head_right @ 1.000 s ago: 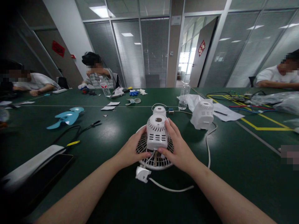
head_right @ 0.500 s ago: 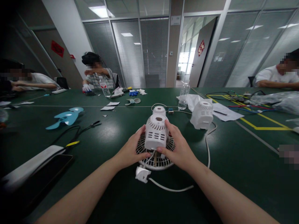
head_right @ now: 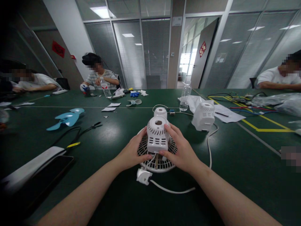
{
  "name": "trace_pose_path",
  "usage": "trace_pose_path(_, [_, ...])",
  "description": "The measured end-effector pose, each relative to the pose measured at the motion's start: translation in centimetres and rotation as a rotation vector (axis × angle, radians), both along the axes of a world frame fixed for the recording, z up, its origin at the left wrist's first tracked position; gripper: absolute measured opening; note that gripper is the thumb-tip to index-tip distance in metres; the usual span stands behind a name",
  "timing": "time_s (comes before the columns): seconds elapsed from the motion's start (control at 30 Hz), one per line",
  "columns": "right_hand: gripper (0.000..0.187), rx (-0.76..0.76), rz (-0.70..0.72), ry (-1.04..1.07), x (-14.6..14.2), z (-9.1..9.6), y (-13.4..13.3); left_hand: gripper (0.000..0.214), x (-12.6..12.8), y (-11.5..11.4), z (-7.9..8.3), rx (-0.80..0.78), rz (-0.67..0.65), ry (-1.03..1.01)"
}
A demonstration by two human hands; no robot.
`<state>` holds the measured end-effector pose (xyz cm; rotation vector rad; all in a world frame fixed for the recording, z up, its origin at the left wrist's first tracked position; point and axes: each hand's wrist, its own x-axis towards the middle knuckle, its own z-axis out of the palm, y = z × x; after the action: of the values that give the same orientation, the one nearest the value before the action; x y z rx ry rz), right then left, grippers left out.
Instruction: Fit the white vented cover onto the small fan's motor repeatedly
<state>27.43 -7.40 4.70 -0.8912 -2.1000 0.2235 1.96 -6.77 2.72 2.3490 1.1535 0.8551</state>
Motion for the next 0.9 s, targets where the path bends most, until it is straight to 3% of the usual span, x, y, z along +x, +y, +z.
trace_pose_path(0.6, [0.085,0.099,0.084,0.002,-0.20,0.17,-0.57,0.108,0.15,0.08,0.09,0.018,-0.013,-0.025])
trace_pose_path(0.9, [0.089,-0.069,-0.057,0.129,-0.06,-0.48,0.10,0.110,0.03,-0.21,0.06,0.002,0.008,-0.004])
